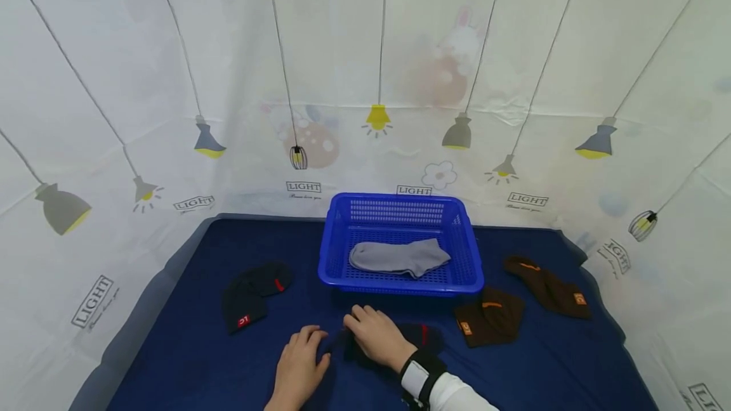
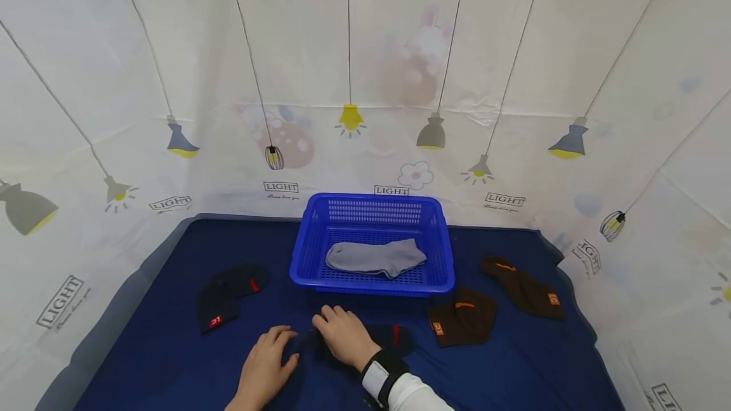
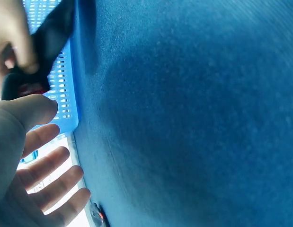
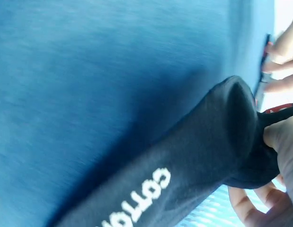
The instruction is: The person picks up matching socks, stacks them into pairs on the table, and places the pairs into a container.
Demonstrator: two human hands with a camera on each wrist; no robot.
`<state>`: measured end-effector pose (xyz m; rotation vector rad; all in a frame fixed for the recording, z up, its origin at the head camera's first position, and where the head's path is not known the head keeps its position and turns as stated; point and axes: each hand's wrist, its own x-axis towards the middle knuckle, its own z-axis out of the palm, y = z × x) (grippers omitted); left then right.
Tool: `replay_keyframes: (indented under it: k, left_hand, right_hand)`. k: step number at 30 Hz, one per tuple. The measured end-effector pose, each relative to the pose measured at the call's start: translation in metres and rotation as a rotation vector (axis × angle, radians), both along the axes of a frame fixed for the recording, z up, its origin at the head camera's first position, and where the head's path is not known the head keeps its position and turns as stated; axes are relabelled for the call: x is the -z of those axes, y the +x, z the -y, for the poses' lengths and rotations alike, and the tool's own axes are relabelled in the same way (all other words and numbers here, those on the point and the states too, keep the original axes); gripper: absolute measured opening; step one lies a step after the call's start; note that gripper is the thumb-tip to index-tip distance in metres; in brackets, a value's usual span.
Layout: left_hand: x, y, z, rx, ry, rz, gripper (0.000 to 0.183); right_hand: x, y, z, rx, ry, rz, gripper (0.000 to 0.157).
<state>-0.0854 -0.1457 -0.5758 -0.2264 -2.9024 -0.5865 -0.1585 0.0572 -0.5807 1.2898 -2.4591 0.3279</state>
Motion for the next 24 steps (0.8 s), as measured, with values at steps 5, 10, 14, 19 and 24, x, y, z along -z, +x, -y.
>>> replay_keyframes:
  k: [5,10,14,19,24]
  left_hand:
    - [0.006,-0.001,0.005,0.007,0.018,-0.068,0.034]
    - [0.03,-0.007,0.016,0.017,0.018,-0.169,0.038]
    - [0.048,-0.013,0.024,0.007,0.031,-0.194,0.043]
    - [0.081,-0.023,0.036,-0.018,0.023,-0.218,0.043]
    - [0.092,-0.027,0.044,-0.023,-0.015,-0.237,0.048]
  right_hand:
    - [-0.031,0.002,0.007,-0.017,-0.037,-0.021,0.026]
    - [-0.053,0.002,0.015,-0.039,-0.074,-0.073,0.025]
    - [-0.066,0.002,0.021,-0.051,-0.104,-0.086,0.023]
    - [-0.077,0.002,0.027,-0.066,-0.147,-0.111,0.021]
    - [-0.087,0.004,0.031,-0.083,-0.183,-0.112,0.021]
